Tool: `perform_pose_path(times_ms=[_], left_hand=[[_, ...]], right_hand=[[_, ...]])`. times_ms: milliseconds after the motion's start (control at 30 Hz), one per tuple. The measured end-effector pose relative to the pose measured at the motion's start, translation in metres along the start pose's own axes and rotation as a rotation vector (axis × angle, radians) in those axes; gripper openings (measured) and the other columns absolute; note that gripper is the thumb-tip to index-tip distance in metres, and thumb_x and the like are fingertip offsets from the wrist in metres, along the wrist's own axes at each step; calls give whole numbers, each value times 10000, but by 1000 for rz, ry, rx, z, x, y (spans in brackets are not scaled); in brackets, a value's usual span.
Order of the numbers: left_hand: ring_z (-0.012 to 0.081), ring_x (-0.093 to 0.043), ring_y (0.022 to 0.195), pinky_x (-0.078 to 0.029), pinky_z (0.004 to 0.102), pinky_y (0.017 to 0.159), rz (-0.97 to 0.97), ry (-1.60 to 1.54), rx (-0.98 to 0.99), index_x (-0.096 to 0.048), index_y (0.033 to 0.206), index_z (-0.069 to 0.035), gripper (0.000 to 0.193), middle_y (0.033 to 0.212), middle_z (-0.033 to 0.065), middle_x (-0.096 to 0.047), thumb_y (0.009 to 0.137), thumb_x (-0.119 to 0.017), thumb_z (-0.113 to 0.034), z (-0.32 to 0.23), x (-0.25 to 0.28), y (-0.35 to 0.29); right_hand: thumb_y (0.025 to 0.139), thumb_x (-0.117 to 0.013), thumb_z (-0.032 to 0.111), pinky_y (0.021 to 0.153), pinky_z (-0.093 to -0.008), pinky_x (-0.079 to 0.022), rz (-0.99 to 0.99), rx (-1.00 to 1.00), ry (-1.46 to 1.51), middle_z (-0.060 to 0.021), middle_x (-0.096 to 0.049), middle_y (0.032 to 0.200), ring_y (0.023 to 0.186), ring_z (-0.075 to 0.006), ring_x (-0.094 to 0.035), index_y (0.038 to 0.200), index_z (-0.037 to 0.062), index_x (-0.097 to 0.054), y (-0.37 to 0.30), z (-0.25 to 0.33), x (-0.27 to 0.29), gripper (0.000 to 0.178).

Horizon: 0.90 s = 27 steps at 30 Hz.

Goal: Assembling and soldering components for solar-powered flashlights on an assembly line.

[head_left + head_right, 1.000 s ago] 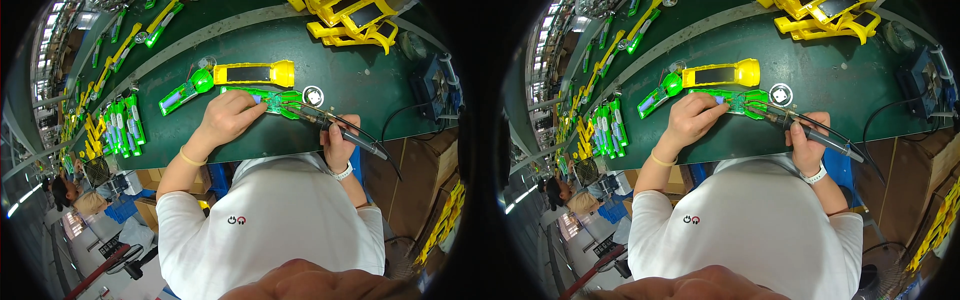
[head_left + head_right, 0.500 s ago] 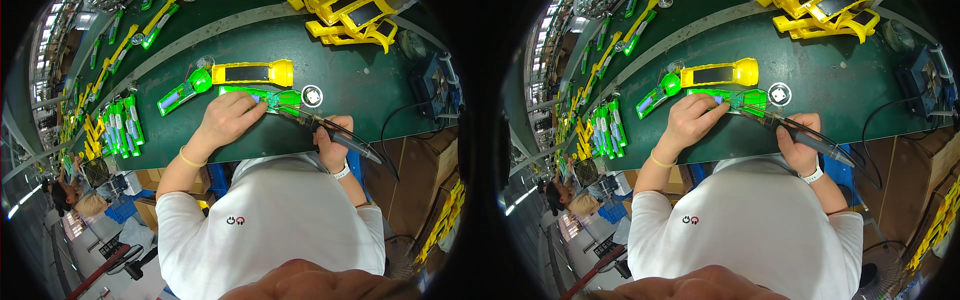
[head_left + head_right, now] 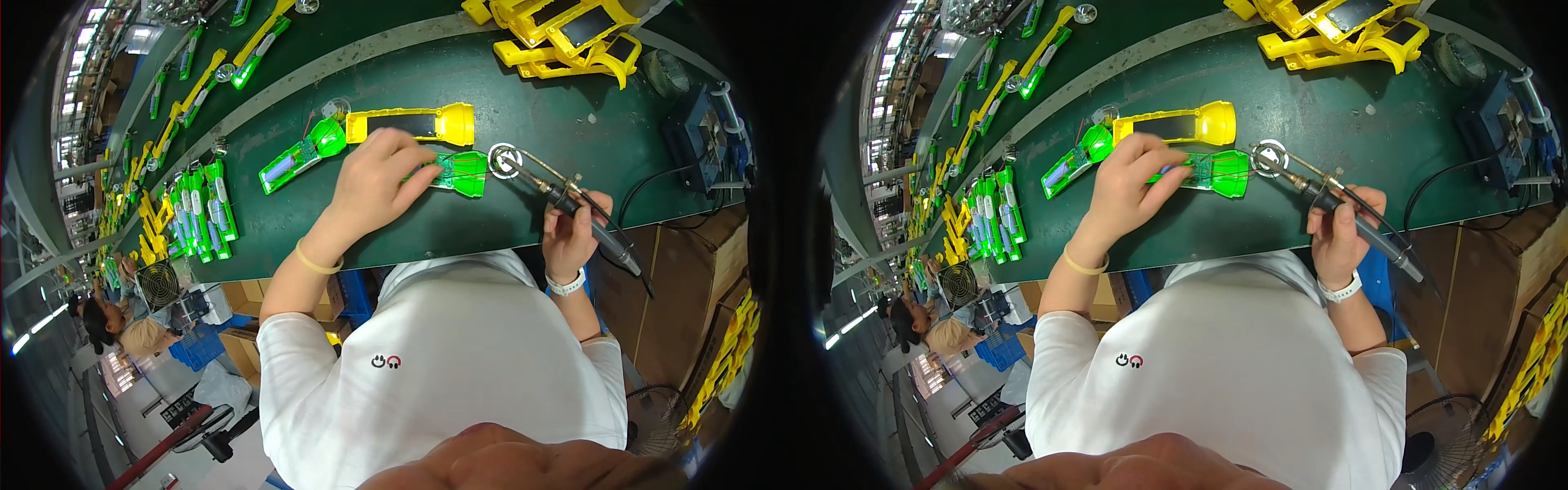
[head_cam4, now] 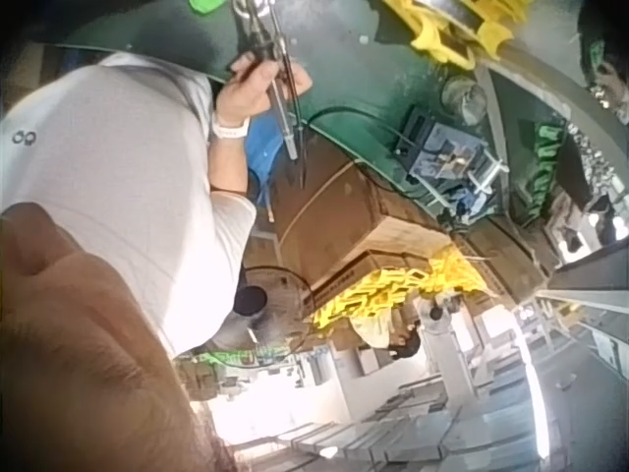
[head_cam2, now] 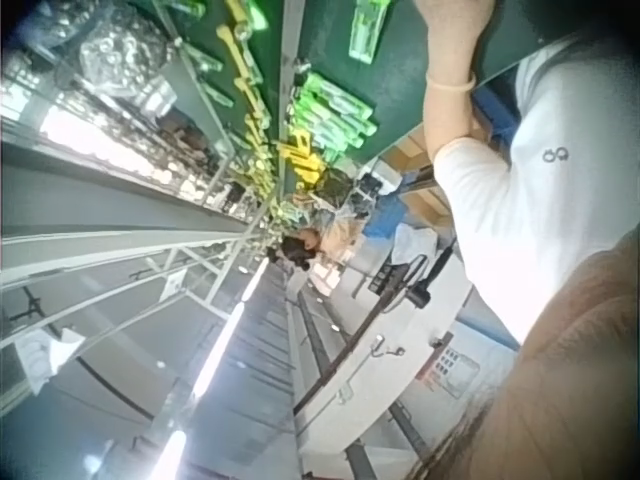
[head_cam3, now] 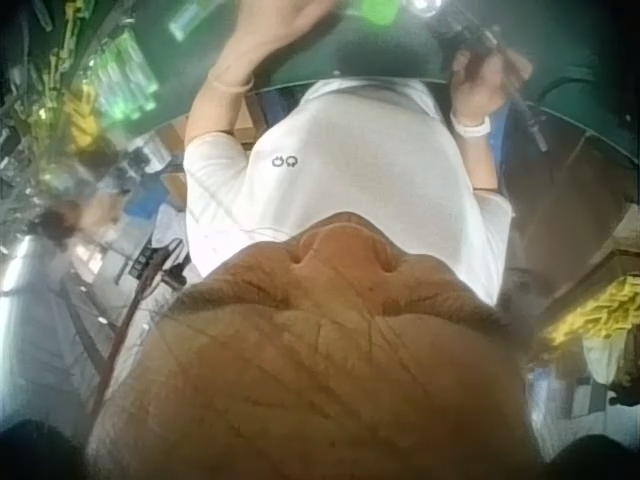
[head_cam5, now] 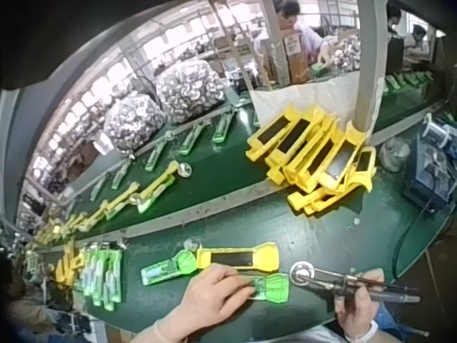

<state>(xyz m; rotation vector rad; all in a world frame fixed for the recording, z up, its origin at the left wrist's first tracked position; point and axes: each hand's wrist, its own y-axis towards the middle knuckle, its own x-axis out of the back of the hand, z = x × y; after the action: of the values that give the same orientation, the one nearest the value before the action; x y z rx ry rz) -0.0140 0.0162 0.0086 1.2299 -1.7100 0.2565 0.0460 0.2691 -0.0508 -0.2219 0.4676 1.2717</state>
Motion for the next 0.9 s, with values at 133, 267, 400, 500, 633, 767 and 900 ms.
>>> perform_pose_path(times_ms=[133,267,400,500,633,767,900], left_hand=[[270,-537,769,-448,359,688,100,102,-23,-630,785,-56,136,763,87,-549,716,-696,-152,-7,-18,27],[229,-595,777,-477,314,715,78,-224,302,-607,817,-31,79,801,82,-609,755,-626,-75,-3,-17,23],[122,-568,751,-469,249,705,-15,-476,480,-544,896,-13,120,814,49,-591,795,-602,-47,-10,-22,21],[227,-573,737,-435,328,733,-16,68,112,-554,924,-50,226,801,77,-597,723,-656,-68,-16,-29,29],[156,-560,694,-427,282,697,-64,-112,251,-522,984,-40,285,701,28,-586,727,-645,-35,-8,-35,19],[85,-486,649,-409,214,653,-25,-550,422,-477,1064,-45,361,668,7,-494,739,-628,0,-6,-27,11],[228,-524,617,-379,333,584,-100,18,-41,-608,788,-94,109,647,47,-564,713,-686,-100,-3,-45,17]], right_hand=[[888,-532,257,405,-212,-341,-11,30,20,-88,-515,768,465,-123,-458,979,54,-402,14,2,-4,257],[901,-491,251,402,-219,-340,-60,65,-2,-113,-490,639,445,-132,-433,969,42,-407,23,12,5,235],[918,-455,200,422,-234,-359,-51,53,64,-119,-492,648,448,-148,-426,982,42,-408,36,17,-5,177],[919,-466,211,455,-251,-394,2,30,87,-123,-505,665,477,-175,-470,994,54,-412,48,18,-22,182],[926,-472,217,469,-261,-424,70,26,122,-127,-529,687,519,-196,-535,1014,59,-406,55,16,-25,193],[932,-472,215,477,-269,-447,91,5,112,-136,-549,711,562,-209,-581,1041,60,-389,62,13,-35,207],[929,-486,177,578,-325,-532,211,-39,89,-157,-580,775,660,-258,-633,1049,44,-369,74,5,-54,214]])
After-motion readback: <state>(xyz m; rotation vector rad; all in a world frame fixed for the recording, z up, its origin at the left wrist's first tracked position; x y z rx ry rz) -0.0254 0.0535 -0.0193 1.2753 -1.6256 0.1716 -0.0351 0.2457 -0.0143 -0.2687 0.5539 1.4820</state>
